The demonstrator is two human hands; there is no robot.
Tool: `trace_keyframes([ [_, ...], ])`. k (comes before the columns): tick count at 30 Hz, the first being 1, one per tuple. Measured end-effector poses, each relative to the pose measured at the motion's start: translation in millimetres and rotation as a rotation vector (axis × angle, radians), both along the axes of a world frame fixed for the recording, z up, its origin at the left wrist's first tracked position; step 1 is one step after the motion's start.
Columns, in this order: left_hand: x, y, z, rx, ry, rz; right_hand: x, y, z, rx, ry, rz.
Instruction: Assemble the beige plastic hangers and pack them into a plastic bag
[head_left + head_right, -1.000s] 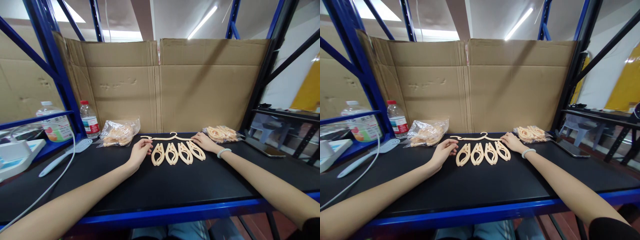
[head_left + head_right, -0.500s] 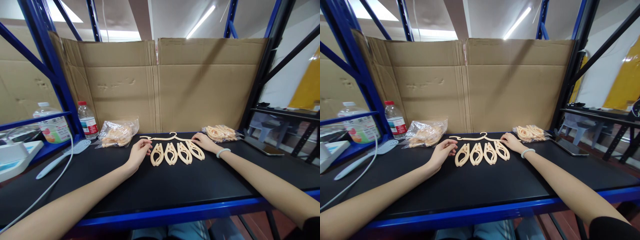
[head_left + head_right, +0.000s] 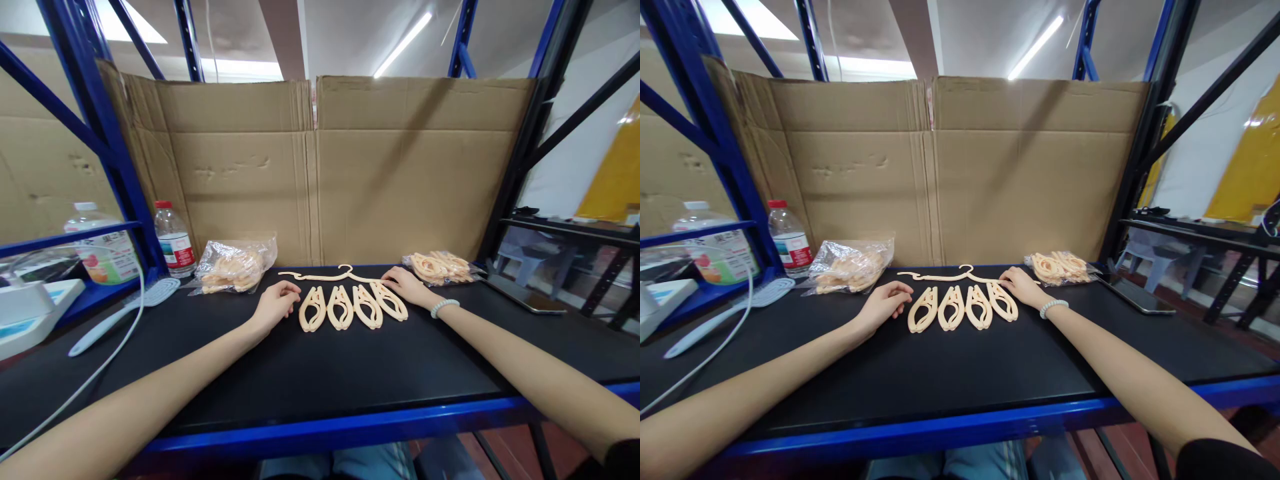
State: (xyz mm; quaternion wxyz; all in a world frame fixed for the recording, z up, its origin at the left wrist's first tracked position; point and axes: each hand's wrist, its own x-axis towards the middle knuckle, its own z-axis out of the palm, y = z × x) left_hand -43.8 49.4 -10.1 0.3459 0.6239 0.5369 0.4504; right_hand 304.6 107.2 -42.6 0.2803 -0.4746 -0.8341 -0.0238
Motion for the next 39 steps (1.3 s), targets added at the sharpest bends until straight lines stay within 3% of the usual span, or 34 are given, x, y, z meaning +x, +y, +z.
trace_keyframes([
  [7, 0.4, 1.3, -2.1, 0.020, -0.035, 0.027, -1.9, 0.7, 0.5, -0.001, 0.028, -0.022],
  [15, 1.1, 0.1, 4.3, -0.079, -0.290, 0.062, -0.5, -7.6, 6.6, 0.001, 0.154, -0.088],
  [24, -0.5, -2.6, 11.6, -0.157, -0.503, 0.014, -4.0, -36.0, 31.6, 0.184, 0.232, -0.100],
  [29, 5.0, -9.0, 9.7, -0.018, -0.318, -0.092, -25.0, -63.5, 47.1, 0.203, 0.138, 0.005],
  [35, 3.4, -9.3, 2.3, 0.201, 0.031, -0.277, -39.8, -69.3, 42.8, 0.233, 0.052, 0.107],
  [39, 2.8, -7.7, -0.8, 0.224, 0.103, -0.277, -37.1, -70.6, 43.3, 0.401, -0.133, 0.025],
])
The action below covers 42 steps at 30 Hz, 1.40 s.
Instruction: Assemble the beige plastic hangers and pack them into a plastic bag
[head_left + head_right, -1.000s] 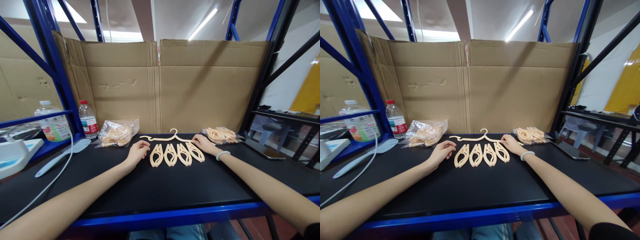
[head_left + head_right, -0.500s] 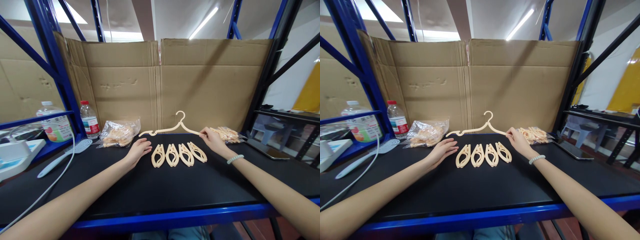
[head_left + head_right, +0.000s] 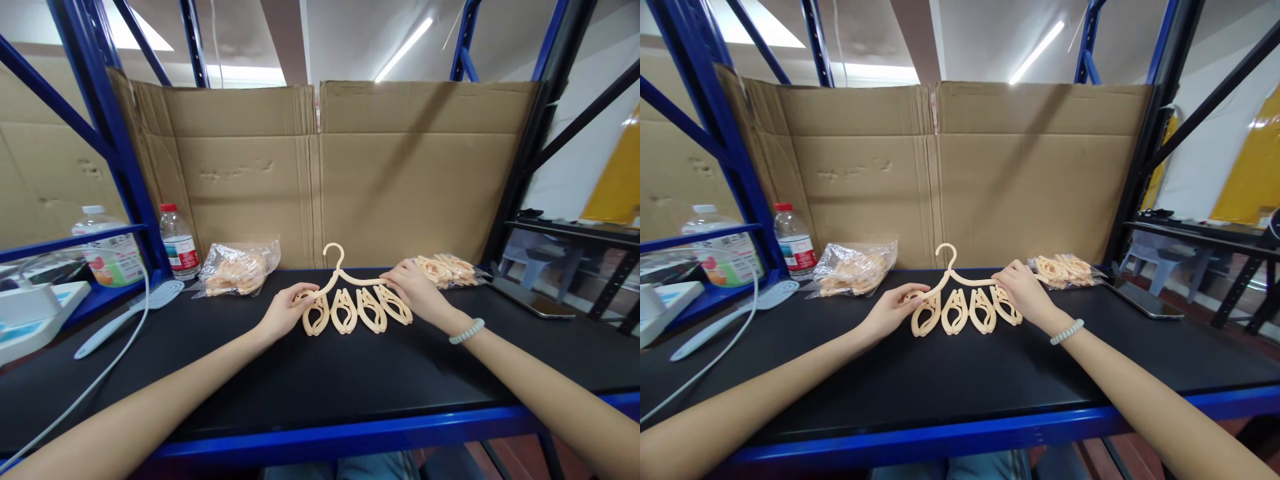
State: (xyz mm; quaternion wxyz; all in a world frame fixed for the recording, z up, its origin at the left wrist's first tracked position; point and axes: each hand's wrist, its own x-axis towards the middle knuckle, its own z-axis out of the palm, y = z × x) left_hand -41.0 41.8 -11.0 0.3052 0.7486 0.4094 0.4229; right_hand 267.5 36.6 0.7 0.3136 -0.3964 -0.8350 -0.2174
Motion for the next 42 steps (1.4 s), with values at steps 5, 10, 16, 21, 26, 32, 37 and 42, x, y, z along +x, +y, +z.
trace_keyframes([
  [5, 1.5, 0.6, -1.2, -0.009, 0.005, 0.009, -2.8, -8.7, 4.1, 0.126, -0.119, -0.301],
  [10, 2.9, -3.8, 2.9, -0.035, -0.025, 0.022, -11.5, -13.3, -0.5, 0.113, -0.181, -0.405],
  [16, 3.2, -4.6, 3.5, -0.048, -0.057, 0.013, -12.0, -12.0, -2.3, 0.079, -0.035, -0.239],
  [21, 1.5, -1.2, 0.6, -0.012, -0.018, 0.029, -12.6, -9.7, -8.0, -0.057, 0.148, -0.066],
  [26, 0.5, -0.8, 1.4, 0.009, -0.020, 0.036, -13.6, -4.5, -10.3, -0.135, 0.370, 0.116],
  [32, 1.4, -2.2, 1.4, -0.008, -0.037, 0.049, -10.5, 4.7, -11.0, -0.412, 0.660, 0.206],
  [37, 3.4, -6.1, 5.7, -0.055, -0.104, 0.088, -5.4, 8.4, -8.0, -0.507, 0.819, 0.268],
  [42, 5.8, -12.5, 15.8, -0.180, -0.385, 0.042, -4.4, 9.6, -8.1, -0.521, 0.984, 0.323],
])
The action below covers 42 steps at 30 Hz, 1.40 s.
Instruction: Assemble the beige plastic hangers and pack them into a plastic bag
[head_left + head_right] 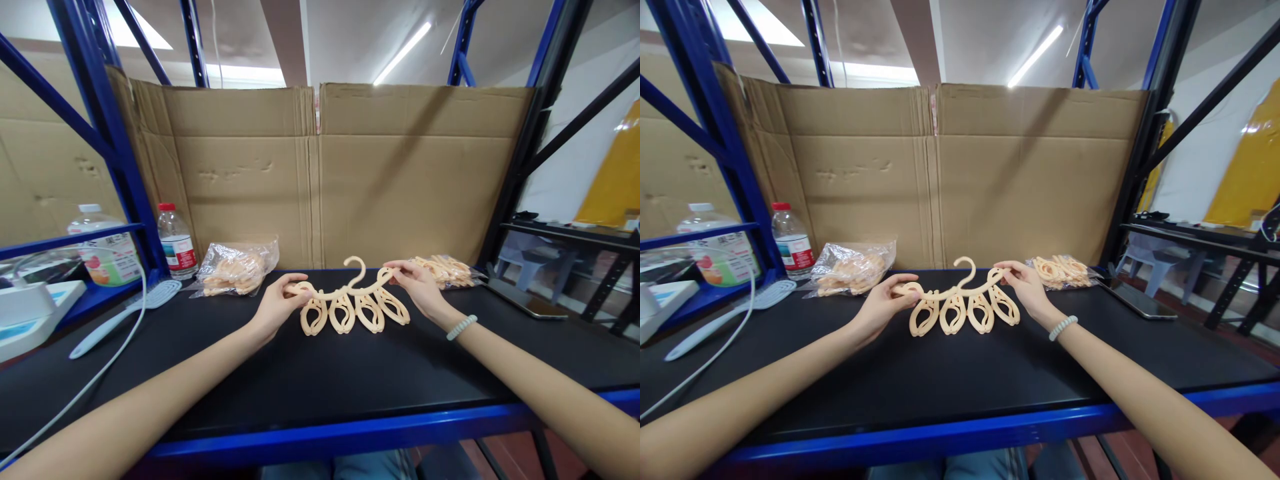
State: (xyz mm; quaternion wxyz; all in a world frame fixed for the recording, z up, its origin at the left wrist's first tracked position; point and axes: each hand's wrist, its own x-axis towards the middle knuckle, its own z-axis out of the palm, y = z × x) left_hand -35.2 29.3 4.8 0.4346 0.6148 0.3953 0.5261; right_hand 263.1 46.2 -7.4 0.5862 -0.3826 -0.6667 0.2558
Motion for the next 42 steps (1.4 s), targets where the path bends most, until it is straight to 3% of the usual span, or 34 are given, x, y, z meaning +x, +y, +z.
trace_keyframes([
  [7, 10.3, -13.9, 3.6, -0.087, -0.077, -0.087, -27.8, -21.8, 2.7, -0.098, 0.238, 0.158],
  [12, 21.2, -27.9, 0.3, -0.098, -0.001, -0.226, -47.3, -45.8, 8.4, -0.086, 0.053, 0.356],
  [16, 24.1, -33.7, 0.5, -0.092, 0.026, -0.267, -50.5, -57.4, 9.4, -0.054, -0.232, 0.490],
  [19, 23.8, -34.0, 0.9, -0.064, 0.036, -0.248, -49.7, -59.5, 9.3, -0.028, -0.350, 0.493],
  [29, 23.7, -36.9, 4.6, 0.045, 0.072, -0.299, -53.7, -63.2, 10.4, -0.003, -0.409, 0.461],
  [35, 23.2, -36.0, 3.4, -0.002, 0.103, -0.355, -53.7, -67.0, 9.3, -0.067, -0.340, 0.553],
  [42, 23.6, -35.6, 5.3, 0.002, 0.143, -0.296, -51.4, -65.5, 12.1, 0.129, -0.490, 0.383],
])
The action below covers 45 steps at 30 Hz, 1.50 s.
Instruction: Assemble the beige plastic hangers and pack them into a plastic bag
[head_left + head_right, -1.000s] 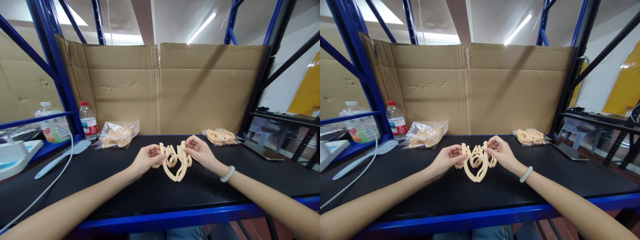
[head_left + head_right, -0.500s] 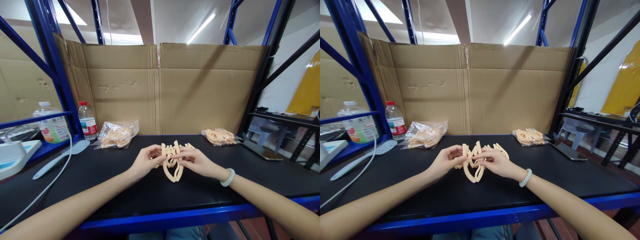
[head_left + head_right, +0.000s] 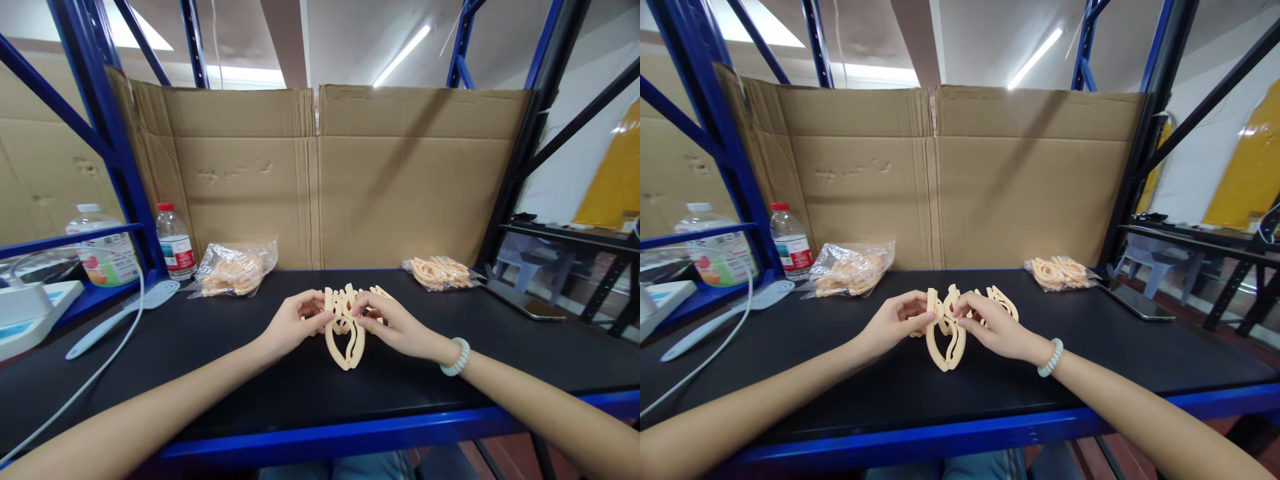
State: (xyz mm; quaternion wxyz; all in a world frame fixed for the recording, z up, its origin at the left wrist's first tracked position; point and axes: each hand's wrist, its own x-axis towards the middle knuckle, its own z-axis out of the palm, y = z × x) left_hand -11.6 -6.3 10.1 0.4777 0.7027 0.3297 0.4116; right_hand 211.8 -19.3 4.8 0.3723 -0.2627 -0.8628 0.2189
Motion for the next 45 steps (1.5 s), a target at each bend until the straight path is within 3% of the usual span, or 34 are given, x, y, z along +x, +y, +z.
trace_keyframes([
  [5, 0.5, 0.3, -0.9, 0.005, 0.007, 0.000, 0.2, 0.9, -0.9, -0.014, 0.016, 0.002],
  [11, 3.5, -0.4, -7.8, -0.043, 0.005, -0.043, -1.9, 1.4, -1.0, -0.304, 0.061, 0.149],
  [15, 3.1, 2.1, -9.7, -0.064, -0.028, 0.004, -3.4, 3.1, 0.7, -0.413, 0.130, 0.156],
  [19, -1.8, 7.3, -8.8, 0.044, 0.028, 0.081, 11.4, 16.6, 6.3, -0.437, 0.197, -0.024],
  [24, -6.0, 9.9, -8.4, 0.256, 0.220, 0.169, 67.7, 54.0, 13.5, -0.321, 0.298, -0.384],
  [28, -6.0, 8.4, -9.6, 0.387, 0.363, 0.130, 107.8, 78.8, 7.6, -0.285, -0.021, -0.685],
  [31, -7.3, 7.4, -10.0, 0.543, 0.503, 0.126, 114.0, 84.2, -0.5, -0.322, -0.276, -0.762],
  [36, -8.7, 0.5, -13.0, 0.668, 0.722, 0.100, 106.2, 70.9, 0.2, -0.371, -0.528, -0.708],
  [39, -6.9, -8.1, -18.0, 0.641, 0.856, 0.125, 102.1, 53.0, 3.1, -0.197, -0.659, -0.641],
  [42, -3.4, -15.5, -22.4, 0.582, 0.974, 0.159, 91.5, 27.7, -1.9, 0.005, -0.654, -0.609],
  [45, 0.8, -18.8, -24.0, 0.513, 1.034, 0.145, 73.1, 1.0, -11.2, 0.014, -0.648, -0.516],
])
